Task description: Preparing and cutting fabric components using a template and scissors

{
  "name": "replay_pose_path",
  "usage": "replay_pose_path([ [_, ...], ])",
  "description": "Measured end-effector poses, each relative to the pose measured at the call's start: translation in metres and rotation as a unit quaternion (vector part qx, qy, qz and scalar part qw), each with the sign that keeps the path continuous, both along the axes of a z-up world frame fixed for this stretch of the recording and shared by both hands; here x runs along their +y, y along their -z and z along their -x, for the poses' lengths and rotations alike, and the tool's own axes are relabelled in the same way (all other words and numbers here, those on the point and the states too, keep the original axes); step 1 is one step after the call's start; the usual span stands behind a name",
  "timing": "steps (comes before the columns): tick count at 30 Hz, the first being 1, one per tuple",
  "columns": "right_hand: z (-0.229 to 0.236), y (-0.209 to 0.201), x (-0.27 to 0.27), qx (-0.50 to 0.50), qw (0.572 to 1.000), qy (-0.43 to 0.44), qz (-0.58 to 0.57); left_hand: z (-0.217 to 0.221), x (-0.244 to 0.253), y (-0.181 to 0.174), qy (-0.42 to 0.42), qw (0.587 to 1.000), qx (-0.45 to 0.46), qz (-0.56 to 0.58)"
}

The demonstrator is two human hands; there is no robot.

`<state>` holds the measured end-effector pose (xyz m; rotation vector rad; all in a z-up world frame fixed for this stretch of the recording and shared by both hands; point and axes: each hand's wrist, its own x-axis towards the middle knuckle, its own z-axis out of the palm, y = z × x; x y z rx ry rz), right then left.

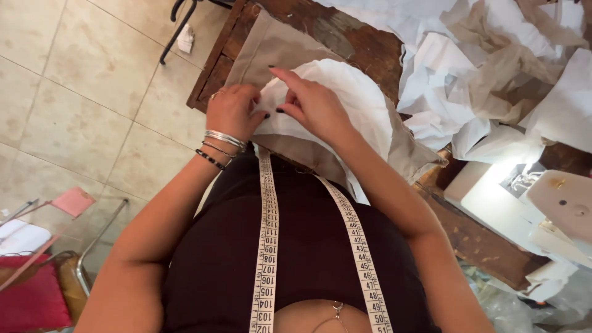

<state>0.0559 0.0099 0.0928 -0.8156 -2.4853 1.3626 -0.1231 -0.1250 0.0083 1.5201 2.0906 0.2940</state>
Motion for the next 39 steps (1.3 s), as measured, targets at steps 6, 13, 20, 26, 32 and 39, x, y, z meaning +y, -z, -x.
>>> replay_pose_path([
  [6, -0.014, 0.012, -0.005, -0.105, 0.946, -0.087, -0.295, -0.014, -0.011, 0.013, -0.043, 0.974, 0.043, -0.22],
  [13, -0.035, 0.01, -0.036, -0.035, 0.964, -0.084, -0.248, -0.016, -0.017, 0.016, -0.024, 0.954, 0.052, -0.295],
  [20, 0.046, -0.017, 0.027, -0.142, 0.974, -0.085, -0.157, -0.009, -0.001, -0.008, -0.06, 0.981, -0.03, -0.184],
  [26, 0.056, -0.003, 0.05, -0.224, 0.964, -0.119, -0.073, -0.015, 0.013, 0.009, -0.048, 0.99, 0.004, -0.134],
  [32, 0.031, -0.042, 0.046, -0.117, 0.99, -0.073, -0.027, -0.03, 0.003, 0.008, -0.038, 0.929, 0.096, -0.355],
  [39, 0.026, -0.051, 0.029, -0.108, 0.979, -0.169, -0.035, -0.033, -0.012, -0.007, 0.048, 0.843, 0.114, -0.524],
])
